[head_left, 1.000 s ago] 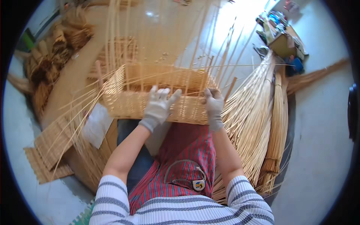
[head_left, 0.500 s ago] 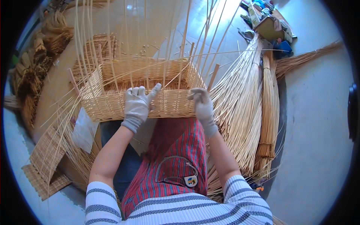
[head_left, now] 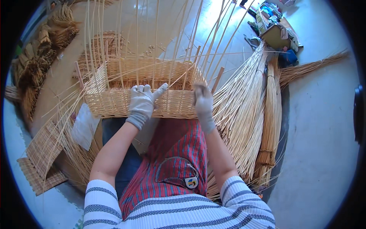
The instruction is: Weaving a rectangular basket using long reeds.
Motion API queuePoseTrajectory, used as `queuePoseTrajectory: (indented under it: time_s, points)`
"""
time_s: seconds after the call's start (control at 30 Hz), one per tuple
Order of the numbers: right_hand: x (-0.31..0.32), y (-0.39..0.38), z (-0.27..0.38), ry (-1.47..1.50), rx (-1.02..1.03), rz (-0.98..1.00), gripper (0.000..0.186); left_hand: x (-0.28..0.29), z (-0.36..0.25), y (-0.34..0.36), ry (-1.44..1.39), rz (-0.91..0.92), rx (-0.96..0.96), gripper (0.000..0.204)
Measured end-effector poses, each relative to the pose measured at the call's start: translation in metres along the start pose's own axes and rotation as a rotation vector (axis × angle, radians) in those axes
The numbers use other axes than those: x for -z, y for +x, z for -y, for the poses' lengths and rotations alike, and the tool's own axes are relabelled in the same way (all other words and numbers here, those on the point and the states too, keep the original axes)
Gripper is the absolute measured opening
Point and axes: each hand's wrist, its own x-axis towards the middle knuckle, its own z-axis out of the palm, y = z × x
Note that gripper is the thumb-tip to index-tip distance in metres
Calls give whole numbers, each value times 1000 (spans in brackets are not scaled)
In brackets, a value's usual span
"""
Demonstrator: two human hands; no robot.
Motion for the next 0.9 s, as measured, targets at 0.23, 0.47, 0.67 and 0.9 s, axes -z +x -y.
queuePoseTrajectory:
  time_s: [0.23,0.47,0.67,0.9]
  points:
    - [-63,19,12,-528,-158,264,61,-7,-9,3,51,-55,-5,89]
    - [-24,24,8,81,370,-36,42,-1,-4,0,-50,-61,14,82]
    - [35,-66,1,-113,242,-166,26,-19,-10,-5,35,-388,43,59]
    - [38,20,9,-12,176,-242,28,-42,-85,27,-124,-289,-182,96]
